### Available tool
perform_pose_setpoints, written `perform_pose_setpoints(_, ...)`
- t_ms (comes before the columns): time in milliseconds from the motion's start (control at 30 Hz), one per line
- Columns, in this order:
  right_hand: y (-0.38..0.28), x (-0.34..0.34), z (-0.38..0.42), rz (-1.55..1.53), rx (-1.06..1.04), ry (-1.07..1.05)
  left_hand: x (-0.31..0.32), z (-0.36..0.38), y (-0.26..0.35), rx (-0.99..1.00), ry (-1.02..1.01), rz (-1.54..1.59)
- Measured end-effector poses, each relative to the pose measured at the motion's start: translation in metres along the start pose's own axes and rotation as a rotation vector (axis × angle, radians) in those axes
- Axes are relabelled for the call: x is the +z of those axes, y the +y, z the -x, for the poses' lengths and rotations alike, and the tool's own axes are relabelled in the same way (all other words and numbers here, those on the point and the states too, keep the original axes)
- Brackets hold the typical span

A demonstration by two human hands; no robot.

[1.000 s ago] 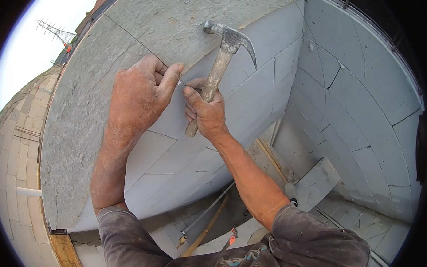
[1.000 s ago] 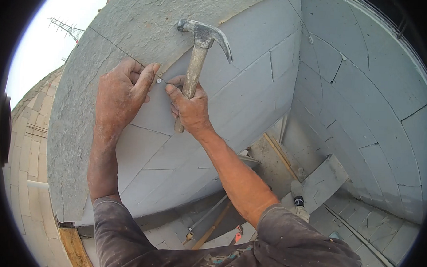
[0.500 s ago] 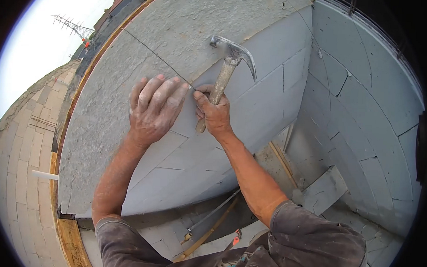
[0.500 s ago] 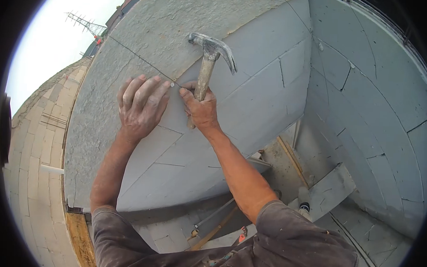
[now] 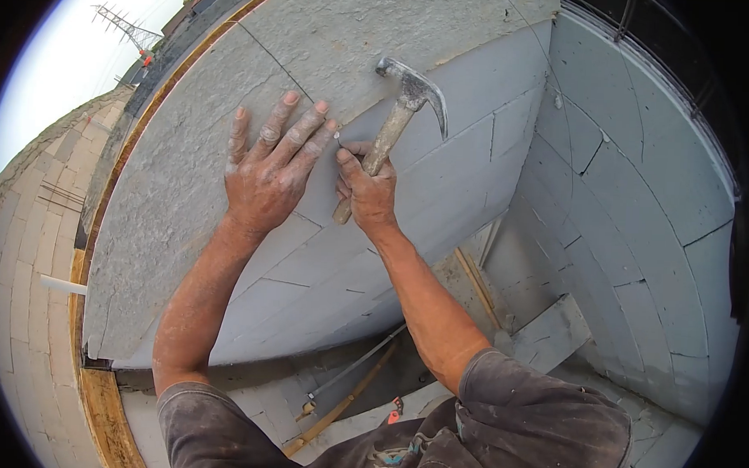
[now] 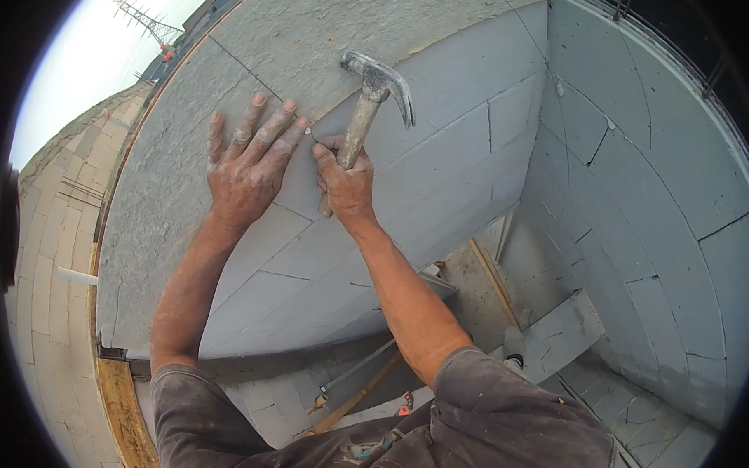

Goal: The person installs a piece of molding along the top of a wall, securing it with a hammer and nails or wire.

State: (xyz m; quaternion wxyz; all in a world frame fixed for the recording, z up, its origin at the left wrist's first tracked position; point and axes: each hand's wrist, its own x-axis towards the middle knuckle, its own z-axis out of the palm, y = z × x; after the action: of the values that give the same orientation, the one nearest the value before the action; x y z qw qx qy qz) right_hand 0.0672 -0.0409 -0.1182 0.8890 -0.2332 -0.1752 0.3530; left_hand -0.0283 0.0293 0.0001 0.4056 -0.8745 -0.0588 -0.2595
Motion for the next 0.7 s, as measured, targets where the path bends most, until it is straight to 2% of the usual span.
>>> perform_pose_setpoints(200, 0.017, 0.009, 0.010, 0.084, -0.031, 0.118, 0.005, 0.001, -0.001, -0.021, 0.057, 0.033)
perform_pose_setpoints(267, 0.039, 0.001, 0.005, 0.283, -0.177, 0.174, 0.004, 0.001, -0.002, -0.020, 0.054, 0.054)
perform_pose_setpoints(400, 0.032, 0.013, 0.017, 0.597, -0.480, 0.193, -0.004, -0.001, -0.003, -0.012, 0.075, 0.119)
perform_pose_setpoints(467, 0.029, 0.010, 0.018, 0.670, -0.481, 0.168, 0.001, 0.001, -0.005, 0.002, 0.109, 0.141)
perform_pose_setpoints(600, 0.006, 0.012, 0.018, 0.690, -0.532, 0.034, -0.002, 0.003, -0.006, -0.025, 0.065, 0.244)
perform_pose_setpoints(700, -0.012, 0.016, 0.009, 0.845, -0.620, -0.041, -0.004, 0.007, -0.006, -0.050, 0.012, 0.287)
